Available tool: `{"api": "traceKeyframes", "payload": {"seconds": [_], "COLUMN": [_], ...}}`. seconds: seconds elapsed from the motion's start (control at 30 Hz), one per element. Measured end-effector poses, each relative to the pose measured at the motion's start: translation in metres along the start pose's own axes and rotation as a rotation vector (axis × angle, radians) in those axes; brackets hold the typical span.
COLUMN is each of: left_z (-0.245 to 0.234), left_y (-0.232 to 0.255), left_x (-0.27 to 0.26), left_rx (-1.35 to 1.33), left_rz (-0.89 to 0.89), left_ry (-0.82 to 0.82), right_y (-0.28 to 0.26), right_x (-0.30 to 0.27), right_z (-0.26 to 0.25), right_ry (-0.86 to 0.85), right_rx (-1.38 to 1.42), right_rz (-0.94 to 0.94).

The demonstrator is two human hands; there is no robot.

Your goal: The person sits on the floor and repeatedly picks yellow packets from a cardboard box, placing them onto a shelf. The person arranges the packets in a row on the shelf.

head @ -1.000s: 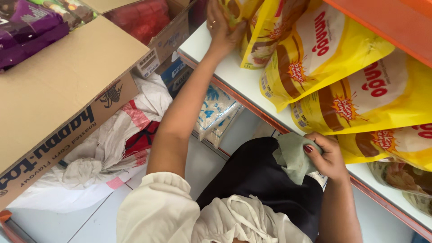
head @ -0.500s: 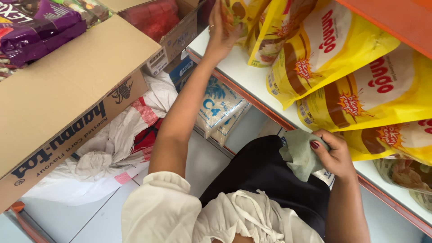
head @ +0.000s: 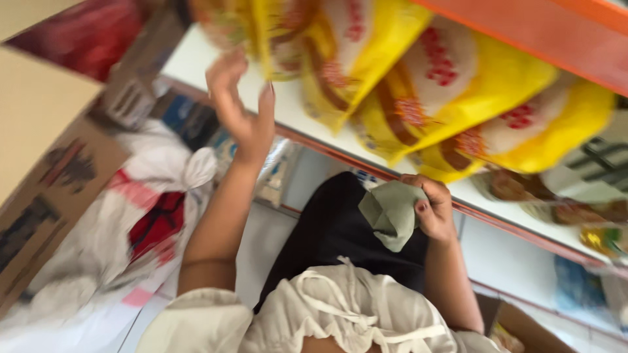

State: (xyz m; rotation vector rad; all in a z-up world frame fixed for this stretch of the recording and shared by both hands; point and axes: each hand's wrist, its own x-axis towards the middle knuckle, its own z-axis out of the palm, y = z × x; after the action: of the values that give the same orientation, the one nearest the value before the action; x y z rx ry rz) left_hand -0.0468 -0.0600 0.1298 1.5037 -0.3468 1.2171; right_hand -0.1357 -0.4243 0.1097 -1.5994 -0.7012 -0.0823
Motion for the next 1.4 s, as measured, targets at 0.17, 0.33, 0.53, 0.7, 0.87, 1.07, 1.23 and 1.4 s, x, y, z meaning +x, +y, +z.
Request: {"api": "traceKeyframes", "payload": {"seconds": [0.17,0.33,0.53,0.7,0.87,1.07,1.23,1.4], "left_z": [0.039,0.104,0.212,0.245,0.244,0.233,0.198,0.132], "left_y": [0.074,0.138,0.189,0.186,0.180,0.179,0.207,0.225], "left_x": [-0.022,-0.047,-0.050,-0.047,-0.068,-0.084,-0.079,-0.076], "left_rx": [-0.017,-0.452,-0.397,-0.150,0.107,-0.035,-0.140,-0.344], "left_rz": [0.253,0.262,0.071,-0.097,0.137,-0.041,-0.107,-0.228], "left_ry": [-0.199,-0.682,-0.560,-0.576,-0.444,-0.425,-0.296,-0.308], "right_y": [-0.029,-0.033,-0.024,-0.020,-0.019,-0.017,-0.011,0.001], "right_x": [-0.034,-0.058,-0.080,-0.086,-0.098,-0.113,-0.128,-0.140], "right_z": [-0.006,-0.018,-0.018,-0.031,-0.041,-0.038,-0.039,-0.040], "right_ry": [0.210,0.282,0.374,0.267,0.231,0.184,0.168,0.221], "right_rx": [0.204,0.224,0.037,0.240,0.262,0.339,0.343,0.283], "right_rz": [-0.010,0.000,0.008,0.005,-0.006,-0.033,-0.027,-0.029]}}
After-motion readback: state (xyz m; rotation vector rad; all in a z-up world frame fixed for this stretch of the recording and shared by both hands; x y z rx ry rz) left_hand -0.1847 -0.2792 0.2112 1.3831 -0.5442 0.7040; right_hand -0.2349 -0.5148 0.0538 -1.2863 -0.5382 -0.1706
